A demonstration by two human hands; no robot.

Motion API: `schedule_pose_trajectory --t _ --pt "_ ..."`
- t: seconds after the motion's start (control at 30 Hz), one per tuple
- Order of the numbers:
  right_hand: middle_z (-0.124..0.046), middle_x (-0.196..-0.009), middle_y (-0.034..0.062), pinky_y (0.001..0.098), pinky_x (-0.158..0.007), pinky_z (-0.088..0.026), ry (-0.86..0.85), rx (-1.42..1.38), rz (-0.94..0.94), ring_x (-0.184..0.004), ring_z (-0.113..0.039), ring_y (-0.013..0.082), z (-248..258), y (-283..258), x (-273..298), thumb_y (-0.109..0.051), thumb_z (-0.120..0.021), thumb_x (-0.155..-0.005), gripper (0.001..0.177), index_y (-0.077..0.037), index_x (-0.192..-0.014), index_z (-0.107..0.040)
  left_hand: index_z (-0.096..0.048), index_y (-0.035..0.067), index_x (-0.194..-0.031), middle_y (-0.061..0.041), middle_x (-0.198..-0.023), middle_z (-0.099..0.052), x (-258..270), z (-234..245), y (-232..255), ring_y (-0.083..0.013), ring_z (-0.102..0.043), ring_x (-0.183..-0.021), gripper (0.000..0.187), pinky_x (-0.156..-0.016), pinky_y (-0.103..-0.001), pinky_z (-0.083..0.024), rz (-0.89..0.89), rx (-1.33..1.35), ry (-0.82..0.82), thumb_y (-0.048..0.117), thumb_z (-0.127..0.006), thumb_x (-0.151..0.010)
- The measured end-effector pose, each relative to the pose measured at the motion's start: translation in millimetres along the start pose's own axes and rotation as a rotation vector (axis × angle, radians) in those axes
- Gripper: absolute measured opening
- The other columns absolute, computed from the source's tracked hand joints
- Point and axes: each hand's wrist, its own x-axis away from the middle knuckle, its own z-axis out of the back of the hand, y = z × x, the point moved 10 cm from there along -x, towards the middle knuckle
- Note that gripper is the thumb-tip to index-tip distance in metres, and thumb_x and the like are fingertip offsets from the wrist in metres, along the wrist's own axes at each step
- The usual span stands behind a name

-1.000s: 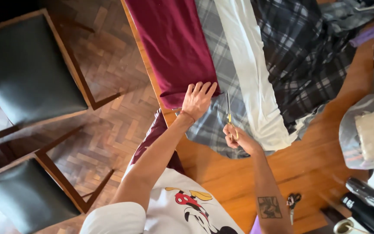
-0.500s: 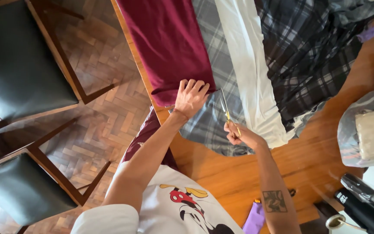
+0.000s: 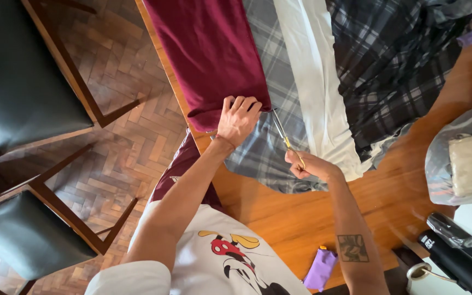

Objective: Cutting and tailoring fabric garments on a workspace table using scissors.

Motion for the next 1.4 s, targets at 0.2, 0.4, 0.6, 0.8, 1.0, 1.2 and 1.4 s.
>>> schedule_pose_trajectory --t 0.2,0.4,0.6,0.8,1.0,1.2,1.4 --pt "-0.03 -0.051 -0.0028 0.0282 -0.046 -0.021 -0.035 0.084 -0.019 -0.047 -0.025 0.0097 -1.7 3.2 2.3 -0.08 -0.031 -0.093 0.064 -0.017 -0.082 -0.031 -0.07 0.011 -0.111 -0.001 -0.115 -0.065 3.0 -4.4 -2.3 -0.02 -0.061 -0.107 0.022 -0.099 -0.044 -0.045 0.006 -0.014 0.014 0.017 -0.077 -0.091" --pt "-0.03 -0.051 -0.0029 0.0288 -0.046 -0.02 0.005 0.082 -0.036 -0.046 -0.023 0.0099 0.5 1.8 3.9 -0.082 -0.029 -0.09 0.065 -0.018 -0.081 -0.034 -0.07 0.011 -0.11 -0.002 -0.114 -0.065 3.1 -4.3 -2.4 -0.0209 -0.061 -0.107 0.023 -0.099 -0.045 -0.045 0.007 -0.015 -0.001 0.018 -0.077 -0.09" --pt "-0.028 -0.054 -0.004 0.0282 -0.045 -0.021 -0.003 0.019 -0.017 -0.047 -0.027 0.0095 -2.9 8.9 0.4 -0.074 -0.037 -0.095 0.058 -0.018 -0.082 -0.032 -0.069 0.012 -0.114 -0.001 -0.116 -0.065 6.1 -7.8 -3.9 -0.0209 -0.06 -0.109 0.027 -0.102 -0.045 -0.044 0.026 0.004 -0.025 0.019 -0.078 -0.089" --pt "-0.032 -0.051 -0.0025 0.0278 -0.044 -0.021 -0.028 0.025 -0.036 -0.045 -0.026 0.0097 -8.5 7.8 7.6 -0.072 -0.033 -0.098 0.057 -0.017 -0.082 -0.035 -0.067 0.012 -0.119 -0.002 -0.121 -0.064 7.7 -11.4 -5.5 -0.0224 -0.059 -0.115 0.042 -0.104 -0.046 -0.04 0.049 0.035 -0.082 0.026 -0.081 -0.082" --pt "-0.031 -0.05 -0.0032 0.0274 -0.047 -0.021 -0.005 0.035 0.006 -0.046 -0.023 0.009 -11.0 -9.3 5.7 -0.079 -0.029 -0.094 0.062 -0.018 -0.082 -0.034 -0.066 0.01 -0.12 -0.003 -0.121 -0.064 7.5 -9.3 -4.3 -0.0229 -0.059 -0.115 0.046 -0.104 -0.046 -0.04 0.051 0.057 -0.063 0.029 -0.081 -0.081" --pt "-0.027 -0.051 -0.0038 0.0271 -0.048 -0.023 0.059 0.071 0.0 -0.046 -0.023 0.0097 -8.9 -10.8 1.5 -0.082 -0.028 -0.091 0.064 -0.019 -0.083 -0.033 -0.07 0.01 -0.119 -0.003 -0.119 -0.064 9.9 -5.9 -1.5 -0.0225 -0.059 -0.111 0.04 -0.104 -0.047 -0.043 0.015 0.021 -0.033 0.026 -0.08 -0.084" --pt "-0.026 -0.054 -0.0038 0.0277 -0.047 -0.02 0.005 -0.006 0.05 -0.048 -0.023 0.0094 -17.1 -4.6 -7.4 -0.08 -0.034 -0.09 0.062 -0.019 -0.085 -0.034 -0.072 0.009 -0.113 -0.002 -0.118 -0.065 7.4 -1.5 0.5 -0.0227 -0.06 -0.108 0.031 -0.101 -0.046 -0.044 -0.01 0.027 -0.009 0.019 -0.078 -0.085"
